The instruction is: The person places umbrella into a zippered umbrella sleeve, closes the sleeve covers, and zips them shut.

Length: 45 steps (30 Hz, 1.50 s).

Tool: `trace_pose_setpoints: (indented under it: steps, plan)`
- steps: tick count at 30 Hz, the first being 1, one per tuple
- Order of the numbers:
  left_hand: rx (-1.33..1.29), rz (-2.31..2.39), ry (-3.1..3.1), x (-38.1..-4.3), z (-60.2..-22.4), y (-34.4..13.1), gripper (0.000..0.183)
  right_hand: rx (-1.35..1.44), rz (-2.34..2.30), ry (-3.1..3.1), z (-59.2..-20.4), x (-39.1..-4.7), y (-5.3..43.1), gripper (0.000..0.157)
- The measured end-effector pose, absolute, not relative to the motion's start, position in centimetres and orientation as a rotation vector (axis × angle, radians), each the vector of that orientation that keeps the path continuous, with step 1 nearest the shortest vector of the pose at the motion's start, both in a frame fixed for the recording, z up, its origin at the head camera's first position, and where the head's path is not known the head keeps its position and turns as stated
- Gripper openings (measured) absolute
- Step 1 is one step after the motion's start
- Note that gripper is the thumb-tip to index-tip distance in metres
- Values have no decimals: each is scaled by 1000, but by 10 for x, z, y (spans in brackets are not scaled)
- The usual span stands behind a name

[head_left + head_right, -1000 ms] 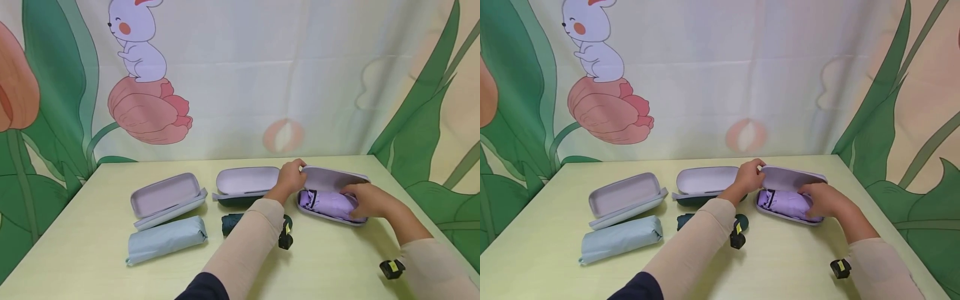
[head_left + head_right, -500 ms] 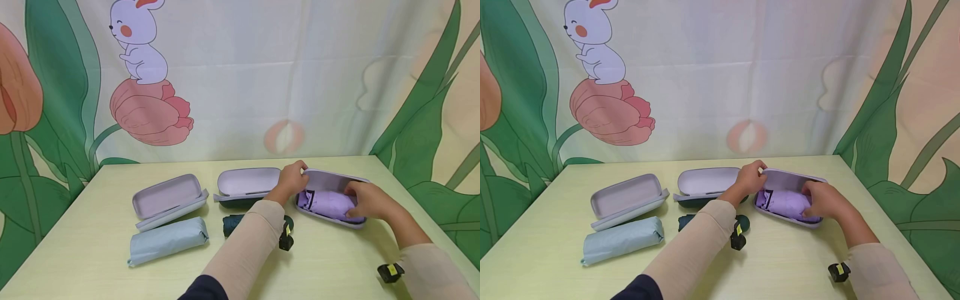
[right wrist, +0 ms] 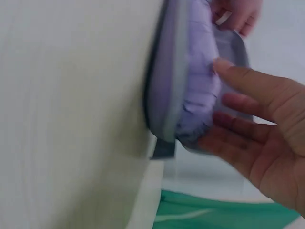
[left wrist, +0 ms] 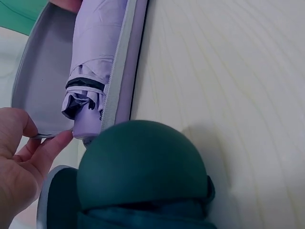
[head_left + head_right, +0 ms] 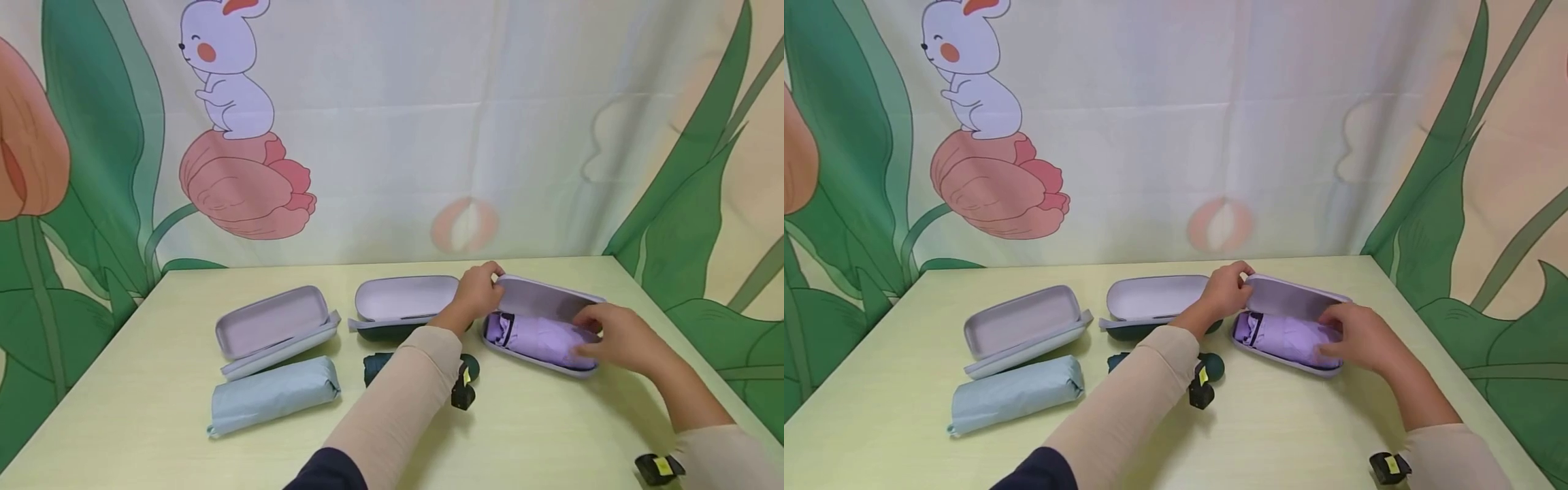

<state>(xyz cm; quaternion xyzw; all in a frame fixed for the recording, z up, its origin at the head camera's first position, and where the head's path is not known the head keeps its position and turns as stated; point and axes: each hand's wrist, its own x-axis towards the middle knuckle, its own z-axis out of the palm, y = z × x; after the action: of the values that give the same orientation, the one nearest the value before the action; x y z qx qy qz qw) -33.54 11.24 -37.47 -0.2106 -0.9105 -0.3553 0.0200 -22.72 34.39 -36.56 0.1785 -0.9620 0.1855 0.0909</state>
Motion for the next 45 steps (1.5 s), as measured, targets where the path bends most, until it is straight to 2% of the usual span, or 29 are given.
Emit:
trace_pose_setpoints:
  steps: [4, 10, 12, 15, 19, 24, 33, 40, 45]
  plan:
    - [-682, -1124, -2805, -334, -372, 110, 26, 344, 647, -2717, -360, -221, 355, 25]
    - [-743, -1110, -2828, -330, -368, 106, 21, 261, 771, -2786, -367, -222, 368, 50]
    - [-763, -1104, -2845, -329, -367, 105, 19, 275, 783, -2802, -369, -223, 370, 47]
    - [-794, -1083, -2868, -328, -365, 103, 19, 310, 767, -2773, -372, -222, 370, 33]
    - [-900, -998, -2882, -327, -364, 101, 27, 378, 769, -2742, -373, -218, 368, 26]
    - [-1084, -748, -2864, -325, -361, 98, 39, 439, 786, -2761, -374, -213, 363, 28]
    - [-1234, -530, -2866, -321, -358, 92, 38, 703, 584, -2668, -380, -205, 355, 47]
    - [-1313, -559, -2915, -320, -356, 90, 30, 812, 486, -2636, -382, -200, 350, 39]
    - [-1359, -519, -2913, -317, -357, 92, 15, 807, 418, -2665, -383, -197, 344, 32]
